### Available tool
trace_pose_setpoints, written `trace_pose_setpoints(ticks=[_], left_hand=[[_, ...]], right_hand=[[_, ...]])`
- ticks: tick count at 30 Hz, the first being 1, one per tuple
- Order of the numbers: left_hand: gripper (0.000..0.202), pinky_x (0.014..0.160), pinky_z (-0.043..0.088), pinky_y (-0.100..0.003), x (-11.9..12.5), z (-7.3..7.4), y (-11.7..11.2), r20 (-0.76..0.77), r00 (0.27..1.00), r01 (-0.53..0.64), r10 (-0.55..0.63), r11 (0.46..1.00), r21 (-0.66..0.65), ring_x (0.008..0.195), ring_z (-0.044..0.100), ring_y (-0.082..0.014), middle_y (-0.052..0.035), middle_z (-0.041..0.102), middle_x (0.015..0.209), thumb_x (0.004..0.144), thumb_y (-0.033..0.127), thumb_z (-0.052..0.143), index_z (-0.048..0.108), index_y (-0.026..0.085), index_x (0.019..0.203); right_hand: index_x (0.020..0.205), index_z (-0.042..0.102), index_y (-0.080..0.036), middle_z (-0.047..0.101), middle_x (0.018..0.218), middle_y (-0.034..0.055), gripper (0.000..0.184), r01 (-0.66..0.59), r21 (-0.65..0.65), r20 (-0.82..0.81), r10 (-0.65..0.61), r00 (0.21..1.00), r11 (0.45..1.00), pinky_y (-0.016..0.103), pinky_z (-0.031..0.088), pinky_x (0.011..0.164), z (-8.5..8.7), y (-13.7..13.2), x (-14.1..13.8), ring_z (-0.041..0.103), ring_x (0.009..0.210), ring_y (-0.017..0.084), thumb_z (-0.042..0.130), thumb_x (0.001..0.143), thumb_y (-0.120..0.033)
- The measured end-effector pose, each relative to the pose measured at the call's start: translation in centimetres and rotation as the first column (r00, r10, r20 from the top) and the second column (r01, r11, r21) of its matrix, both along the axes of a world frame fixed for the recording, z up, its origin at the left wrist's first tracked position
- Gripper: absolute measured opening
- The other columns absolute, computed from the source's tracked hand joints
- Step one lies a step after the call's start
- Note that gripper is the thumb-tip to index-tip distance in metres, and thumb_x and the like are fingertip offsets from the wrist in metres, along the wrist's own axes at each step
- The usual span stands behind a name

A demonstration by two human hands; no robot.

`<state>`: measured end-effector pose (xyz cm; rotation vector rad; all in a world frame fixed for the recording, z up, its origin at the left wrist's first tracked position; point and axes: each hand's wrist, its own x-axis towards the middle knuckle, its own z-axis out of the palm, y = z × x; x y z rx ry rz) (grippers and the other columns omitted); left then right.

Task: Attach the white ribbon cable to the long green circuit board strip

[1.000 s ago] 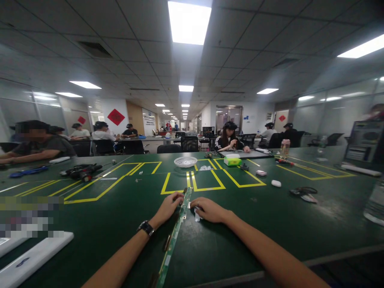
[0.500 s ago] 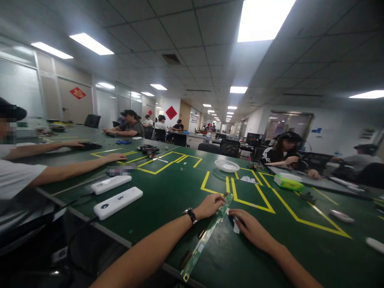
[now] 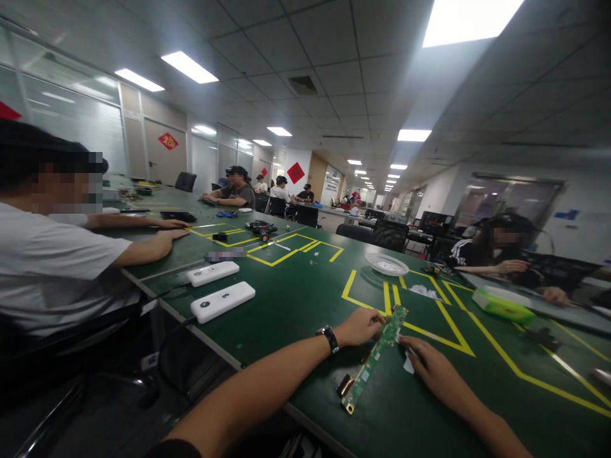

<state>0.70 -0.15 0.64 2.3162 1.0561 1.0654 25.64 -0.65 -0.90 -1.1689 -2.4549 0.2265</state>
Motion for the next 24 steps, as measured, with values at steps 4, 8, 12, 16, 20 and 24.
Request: trace_pose_setpoints(ticks=[4, 8, 12, 16, 20, 24], left_hand=[[0.025, 0.091, 0.041, -0.034, -0.3, -0.4, -0.2, -0.181, 0.98, -0.062, 0.083, 0.991, 0.121, 0.1, 0.056, -0.0223, -0.0099, 0.064, 0.105, 0.088, 0.026, 0.048, 0.062, 0.016, 0.107], [0.037, 0.087, 0.041, -0.04, -0.4, -0.7, -0.6, -0.347, 0.921, -0.116, 0.174, 0.976, 0.182, 0.108, 0.048, -0.0285, -0.0122, 0.059, 0.112, 0.089, 0.041, 0.049, 0.056, 0.021, 0.119], [0.043, 0.084, 0.042, -0.042, -0.3, -0.5, -1.0, -0.454, 0.879, -0.046, 0.144, 0.975, 0.219, 0.106, 0.047, -0.0304, -0.013, 0.057, 0.111, 0.088, 0.048, 0.048, 0.055, 0.022, 0.121], [0.041, 0.083, 0.041, -0.04, -0.3, -0.2, -1.5, -0.491, 0.863, 0.0, 0.12, 0.971, 0.237, 0.105, 0.048, -0.0295, -0.0119, 0.056, 0.11, 0.087, 0.048, 0.05, 0.056, 0.024, 0.119], [0.044, 0.084, 0.041, -0.04, 0.2, -0.3, -1.9, -0.462, 0.877, -0.017, 0.135, 0.968, 0.252, 0.105, 0.047, -0.0298, -0.0123, 0.057, 0.109, 0.086, 0.051, 0.05, 0.056, 0.022, 0.119], [0.055, 0.087, 0.039, -0.045, 0.9, -0.7, -2.1, -0.419, 0.88, -0.123, 0.225, 0.959, 0.257, 0.109, 0.044, -0.0327, -0.0152, 0.055, 0.116, 0.085, 0.058, 0.047, 0.053, 0.02, 0.124]], right_hand=[[0.124, 0.057, -0.023, 0.057, 0.131, 0.0085, 0.04, -0.087, -0.014, 0.019, 0.087, 0.996, 0.996, 0.04, 0.038, 0.107, 0.5, -0.9, -1.4, 0.051, 0.122, 0.023, 0.039, 0.091, -0.036], [0.122, 0.058, -0.02, 0.059, 0.127, 0.0109, 0.041, -0.008, 0.013, 0.039, 0.007, 0.999, 1.0, 0.042, 0.039, 0.106, 0.4, -0.1, -0.4, 0.053, 0.119, 0.024, 0.039, 0.09, -0.037], [0.123, 0.057, -0.019, 0.057, 0.129, 0.0115, 0.042, 0.036, 0.035, 0.03, -0.037, 0.999, 0.999, 0.042, 0.04, 0.105, 0.1, 0.5, 0.5, 0.053, 0.119, 0.025, 0.039, 0.09, -0.038], [0.122, 0.057, -0.02, 0.058, 0.127, 0.0111, 0.041, 0.027, 0.07, 0.004, -0.027, 1.0, 0.997, 0.042, 0.039, 0.105, 0.0, 0.4, 0.1, 0.053, 0.119, 0.025, 0.038, 0.091, -0.04], [0.121, 0.058, -0.015, 0.058, 0.125, 0.0145, 0.047, 0.118, 0.154, 0.034, -0.124, 0.992, 0.981, 0.045, 0.039, 0.105, -0.3, 0.8, -0.1, 0.052, 0.118, 0.028, 0.036, 0.092, -0.045], [0.118, 0.061, -0.013, 0.058, 0.125, 0.0164, 0.054, 0.191, 0.172, 0.117, -0.212, 0.97, 0.966, 0.049, 0.039, 0.102, -1.2, 1.5, 0.3, 0.051, 0.118, 0.032, 0.035, 0.09, -0.051]])
